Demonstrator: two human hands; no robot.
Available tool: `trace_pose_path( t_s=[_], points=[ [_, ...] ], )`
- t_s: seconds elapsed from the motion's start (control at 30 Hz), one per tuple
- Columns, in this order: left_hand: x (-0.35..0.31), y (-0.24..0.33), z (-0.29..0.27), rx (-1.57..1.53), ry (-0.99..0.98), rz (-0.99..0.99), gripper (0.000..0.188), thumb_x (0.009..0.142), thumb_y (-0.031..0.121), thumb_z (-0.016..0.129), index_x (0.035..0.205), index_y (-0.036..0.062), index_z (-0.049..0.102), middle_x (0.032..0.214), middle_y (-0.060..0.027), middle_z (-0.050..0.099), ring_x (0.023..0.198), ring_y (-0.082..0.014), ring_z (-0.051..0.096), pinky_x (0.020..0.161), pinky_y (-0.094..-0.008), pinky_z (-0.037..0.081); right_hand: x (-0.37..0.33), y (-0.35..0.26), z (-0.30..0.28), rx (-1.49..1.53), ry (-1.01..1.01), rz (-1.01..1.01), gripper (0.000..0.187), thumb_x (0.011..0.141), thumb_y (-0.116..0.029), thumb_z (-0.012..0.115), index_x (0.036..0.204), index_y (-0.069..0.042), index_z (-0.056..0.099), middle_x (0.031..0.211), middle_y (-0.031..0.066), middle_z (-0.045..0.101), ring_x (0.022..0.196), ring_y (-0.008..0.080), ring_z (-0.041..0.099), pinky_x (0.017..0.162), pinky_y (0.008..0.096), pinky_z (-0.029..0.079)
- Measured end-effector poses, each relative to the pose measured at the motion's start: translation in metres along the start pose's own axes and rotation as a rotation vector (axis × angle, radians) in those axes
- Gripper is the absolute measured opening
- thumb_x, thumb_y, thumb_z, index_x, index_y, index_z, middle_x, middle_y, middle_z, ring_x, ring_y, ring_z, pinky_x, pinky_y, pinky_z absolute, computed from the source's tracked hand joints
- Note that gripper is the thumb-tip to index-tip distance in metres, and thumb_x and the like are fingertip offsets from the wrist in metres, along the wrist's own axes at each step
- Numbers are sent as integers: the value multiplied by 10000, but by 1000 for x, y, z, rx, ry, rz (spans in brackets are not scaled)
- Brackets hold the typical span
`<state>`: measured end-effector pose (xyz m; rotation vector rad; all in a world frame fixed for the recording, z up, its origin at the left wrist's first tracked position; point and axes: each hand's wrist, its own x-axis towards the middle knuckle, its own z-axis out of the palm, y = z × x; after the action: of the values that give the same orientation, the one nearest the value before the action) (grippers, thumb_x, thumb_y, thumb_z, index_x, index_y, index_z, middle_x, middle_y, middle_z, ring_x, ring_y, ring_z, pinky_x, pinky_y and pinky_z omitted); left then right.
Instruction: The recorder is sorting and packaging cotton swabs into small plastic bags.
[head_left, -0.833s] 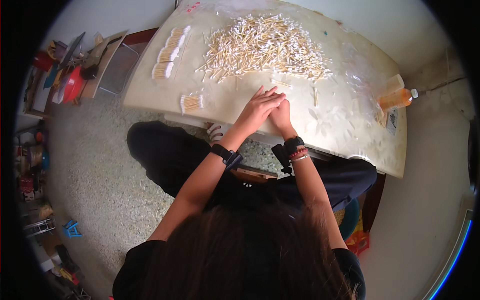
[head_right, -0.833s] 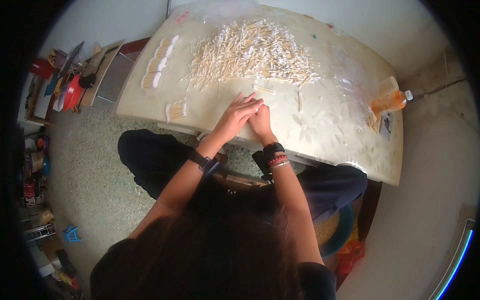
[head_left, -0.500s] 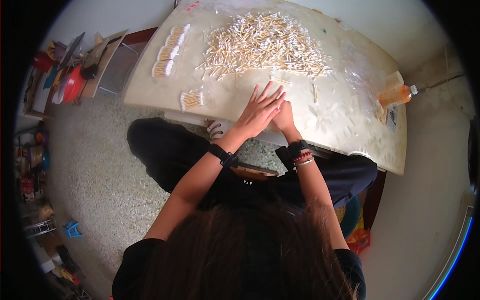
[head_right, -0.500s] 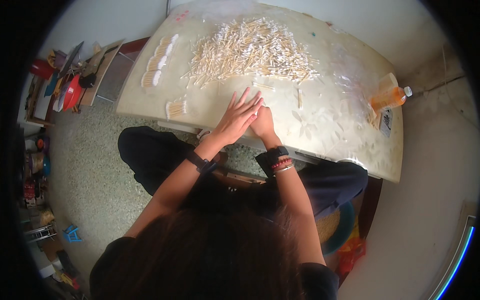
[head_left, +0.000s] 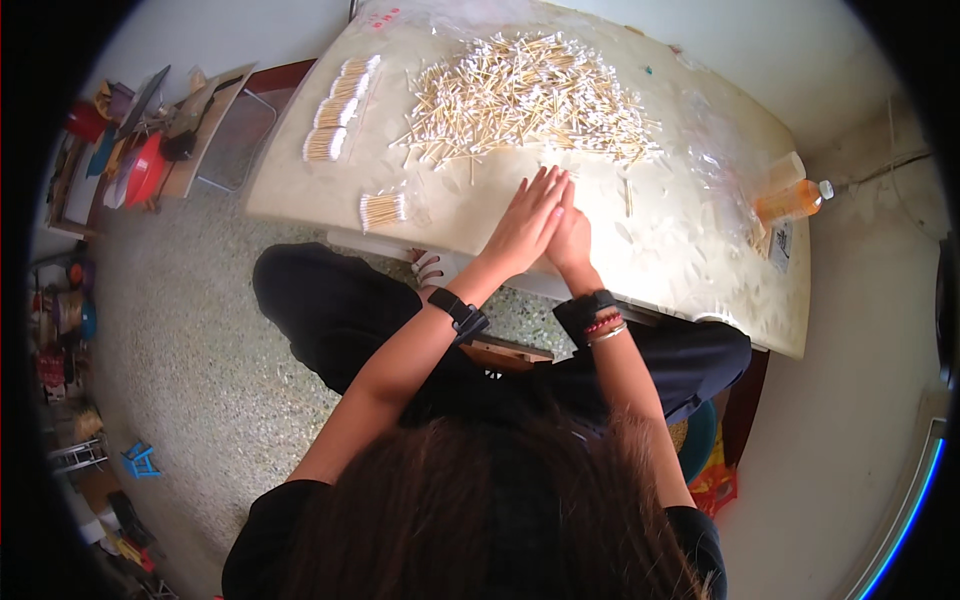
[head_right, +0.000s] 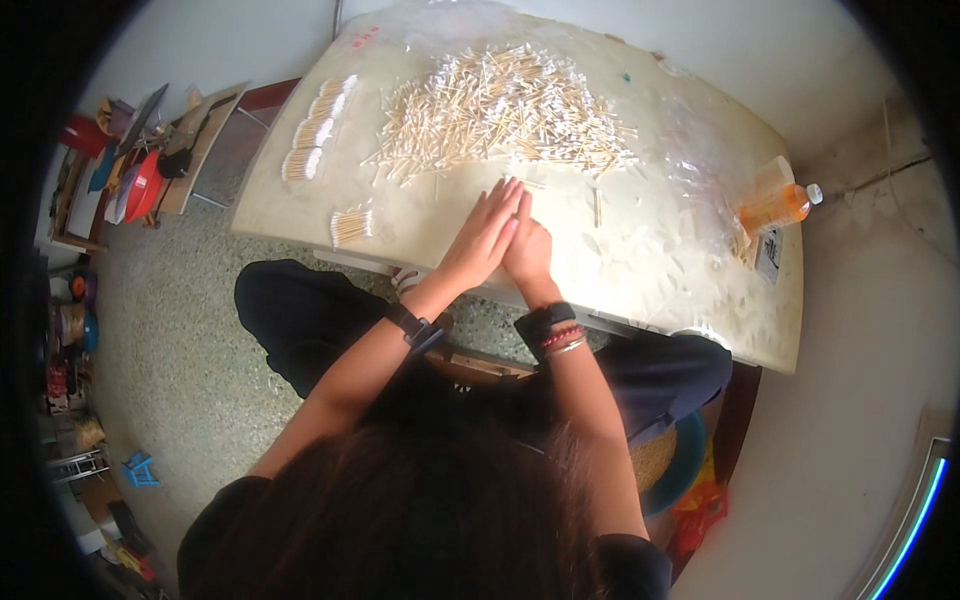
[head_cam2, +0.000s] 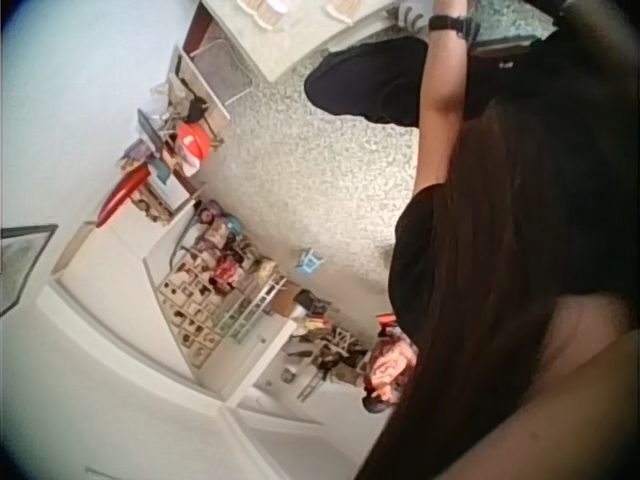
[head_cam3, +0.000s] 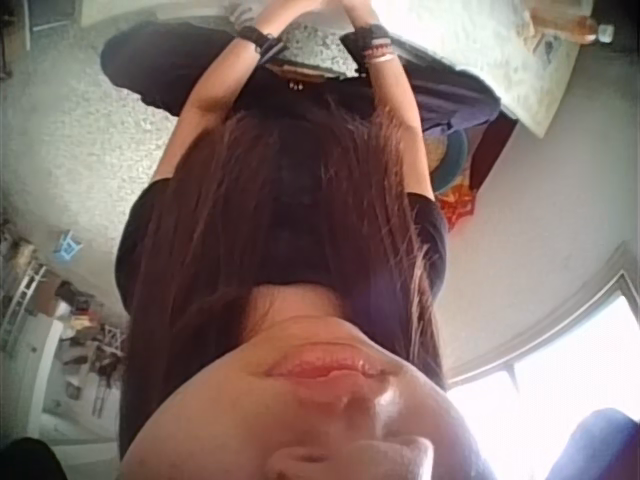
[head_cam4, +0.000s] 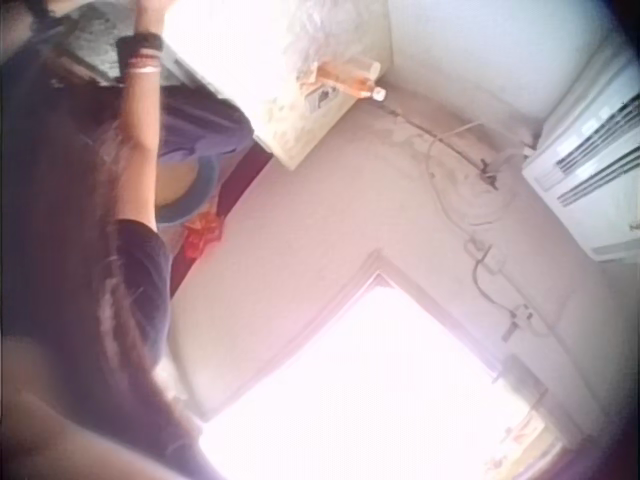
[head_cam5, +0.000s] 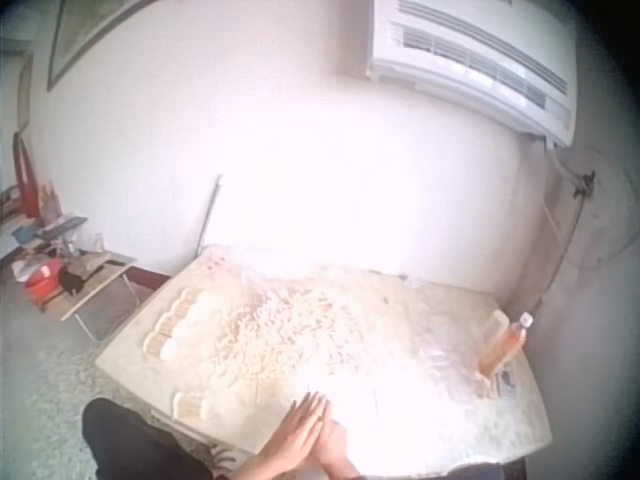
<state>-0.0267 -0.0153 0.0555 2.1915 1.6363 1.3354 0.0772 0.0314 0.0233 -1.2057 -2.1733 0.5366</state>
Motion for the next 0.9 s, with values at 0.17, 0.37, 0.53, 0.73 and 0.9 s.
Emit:
trace_pose_path(
  t_s=[0.17,0.37,0.53,0.73,0.9],
  points=[
    [-10,-4,-2,-362,64,-219,272,887,43,541,1157,5,552,1115,-156,613,955,-285,630,786,-333,509,16,-7,-21,63,-69,-85,872,768,-107,579,1444,-12,37,708,201,636,619,391,613,532,454,470],
    [-9,-28,-10,-404,-27,-273,163,851,11,607,999,-44,646,980,-124,683,820,-172,664,734,-275,521,21,4,-27,209,-249,-78,968,725,-20,629,1471,-108,19,742,181,639,659,360,620,606,411,493],
    [-5,-49,-4,-508,-86,-472,174,868,43,613,1014,-40,657,961,-108,691,853,-117,638,757,-243,505,22,16,-39,323,-223,-119,517,760,-80,688,1250,-48,525,868,168,631,780,342,606,705,373,492],
    [-2,-62,10,-627,-46,-427,127,824,31,650,940,-10,681,838,-119,696,713,-139,649,645,-259,504,17,19,-49,218,-246,-149,213,781,-89,673,983,-26,646,876,138,616,808,327,581,714,373,477],
    [9,-52,-1,-535,-233,-422,144,862,39,605,971,-48,644,967,-109,666,895,-165,631,796,-267,498,17,28,-50,175,-207,-139,221,782,-91,665,996,-41,646,907,136,608,852,328,567,742,390,468]
  ],
)
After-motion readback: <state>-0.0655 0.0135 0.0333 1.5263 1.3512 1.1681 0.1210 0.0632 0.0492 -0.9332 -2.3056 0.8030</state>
